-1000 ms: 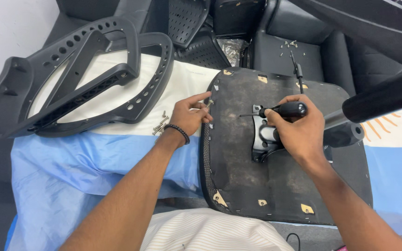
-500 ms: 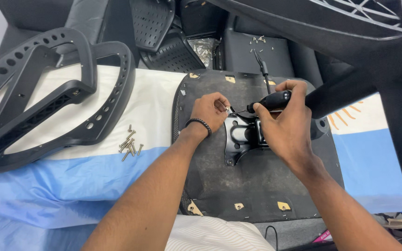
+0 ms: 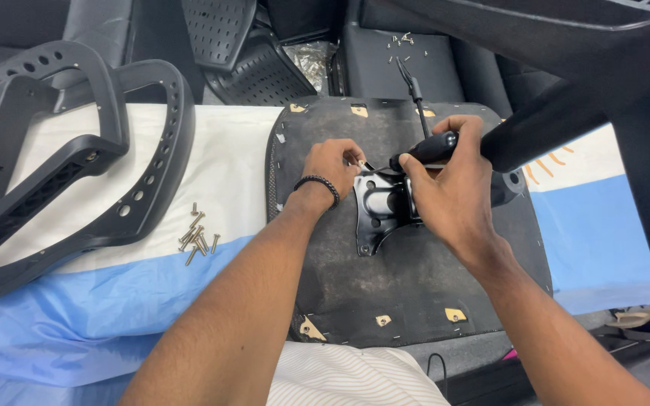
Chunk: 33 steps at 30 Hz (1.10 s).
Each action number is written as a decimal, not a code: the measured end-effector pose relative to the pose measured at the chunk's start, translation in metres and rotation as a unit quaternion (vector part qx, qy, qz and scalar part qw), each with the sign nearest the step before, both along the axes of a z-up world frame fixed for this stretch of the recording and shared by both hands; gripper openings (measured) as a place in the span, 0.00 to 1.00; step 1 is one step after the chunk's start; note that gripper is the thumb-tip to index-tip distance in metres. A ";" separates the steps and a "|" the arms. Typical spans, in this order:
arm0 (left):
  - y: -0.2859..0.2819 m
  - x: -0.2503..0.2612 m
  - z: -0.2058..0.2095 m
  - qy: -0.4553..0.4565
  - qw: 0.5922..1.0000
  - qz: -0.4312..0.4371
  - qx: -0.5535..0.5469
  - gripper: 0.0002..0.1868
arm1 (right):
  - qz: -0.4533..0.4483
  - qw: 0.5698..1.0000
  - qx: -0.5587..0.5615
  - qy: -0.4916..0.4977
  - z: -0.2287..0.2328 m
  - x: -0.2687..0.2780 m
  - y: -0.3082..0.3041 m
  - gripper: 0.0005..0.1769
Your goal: The person removes screws from a chair seat cushion, flips the cushion over, and then reattaches the seat to the chair base using a screwdriver and screws.
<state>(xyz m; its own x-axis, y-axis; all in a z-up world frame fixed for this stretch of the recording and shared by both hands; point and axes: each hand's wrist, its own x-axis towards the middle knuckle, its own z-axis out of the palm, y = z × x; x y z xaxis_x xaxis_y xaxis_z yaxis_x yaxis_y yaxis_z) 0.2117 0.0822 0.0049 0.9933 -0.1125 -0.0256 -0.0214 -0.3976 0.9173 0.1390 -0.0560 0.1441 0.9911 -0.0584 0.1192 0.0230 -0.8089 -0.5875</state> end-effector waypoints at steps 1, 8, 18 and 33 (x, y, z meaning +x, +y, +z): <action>-0.001 0.001 0.001 0.001 1.000 0.005 0.001 0.06 | -0.003 1.000 -0.002 -0.001 0.001 0.000 0.000 0.25; -0.011 0.013 0.003 0.065 0.997 0.028 0.019 0.06 | -0.017 0.999 -0.024 -0.020 -0.001 -0.002 -0.001 0.27; -0.010 0.017 -0.002 0.053 0.998 0.028 0.036 0.04 | 0.019 0.998 0.006 -0.055 -0.009 0.003 -0.003 0.24; -0.013 0.016 0.002 0.028 0.995 0.027 0.092 0.10 | 0.064 0.995 -0.025 -0.071 -0.001 0.020 -0.004 0.25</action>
